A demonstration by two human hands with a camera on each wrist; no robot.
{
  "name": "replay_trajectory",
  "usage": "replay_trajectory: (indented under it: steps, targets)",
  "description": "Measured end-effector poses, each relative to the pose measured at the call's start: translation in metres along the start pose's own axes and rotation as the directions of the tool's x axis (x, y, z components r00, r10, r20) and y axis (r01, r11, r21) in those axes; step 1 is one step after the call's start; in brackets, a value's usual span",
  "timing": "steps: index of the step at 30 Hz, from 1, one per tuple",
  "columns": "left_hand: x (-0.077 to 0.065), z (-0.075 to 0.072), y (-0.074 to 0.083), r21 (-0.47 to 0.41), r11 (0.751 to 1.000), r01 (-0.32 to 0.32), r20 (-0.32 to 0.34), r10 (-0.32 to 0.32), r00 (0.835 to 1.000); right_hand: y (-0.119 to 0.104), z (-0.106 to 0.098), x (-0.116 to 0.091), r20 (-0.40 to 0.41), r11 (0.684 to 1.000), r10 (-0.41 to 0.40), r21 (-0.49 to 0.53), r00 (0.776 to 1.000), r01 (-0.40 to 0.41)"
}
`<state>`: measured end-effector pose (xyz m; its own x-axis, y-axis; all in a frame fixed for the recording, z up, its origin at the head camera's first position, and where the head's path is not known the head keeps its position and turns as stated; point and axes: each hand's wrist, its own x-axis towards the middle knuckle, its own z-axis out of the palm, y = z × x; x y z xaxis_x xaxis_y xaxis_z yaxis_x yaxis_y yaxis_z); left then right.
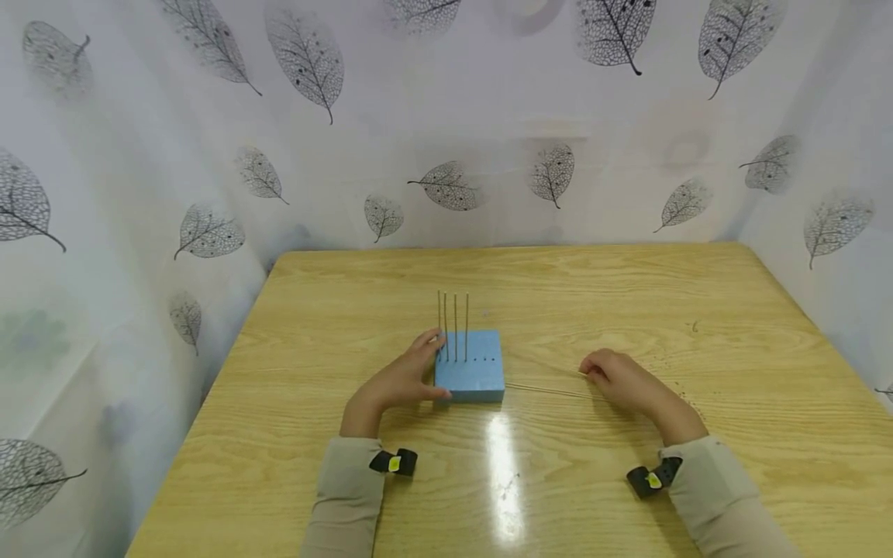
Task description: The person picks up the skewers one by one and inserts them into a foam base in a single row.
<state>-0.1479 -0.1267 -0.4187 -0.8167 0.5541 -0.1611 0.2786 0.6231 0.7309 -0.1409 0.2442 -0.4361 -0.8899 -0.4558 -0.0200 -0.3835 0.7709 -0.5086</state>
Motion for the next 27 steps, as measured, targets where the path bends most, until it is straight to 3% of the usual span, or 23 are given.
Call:
replay_trajectory:
  steps: [6, 10, 14, 21, 27]
  targets:
    - [-0.001, -0.001, 0.000, 0.000, 1.000, 0.004, 0.000, -0.004, 1.000, -0.011, -0.009, 0.002, -0.058, 1.000, -0.027, -0.007, 0.998, 0.027]
    - [0.000, -0.001, -0.002, 0.006, 1.000, 0.002, 0.001, -0.002, 1.000, -0.019, -0.014, 0.005, -0.146, 0.997, -0.077, -0.003, 0.986, 0.078]
    - [0.001, 0.000, -0.003, 0.017, 1.000, -0.005, 0.003, 0.005, 1.000, -0.024, -0.013, 0.011, -0.269, 0.990, -0.138, -0.013, 0.953, 0.140]
    - [0.001, -0.001, -0.002, 0.015, 1.000, 0.004, 0.009, -0.004, 1.000, -0.033, -0.009, 0.019, -0.430, 0.970, -0.234, -0.042, 0.872, 0.240]
    - [0.001, -0.001, -0.002, 0.015, 1.000, 0.002, 0.008, -0.002, 1.000, -0.036, -0.006, 0.025, -0.447, 0.971, -0.222, -0.024, 0.867, 0.236]
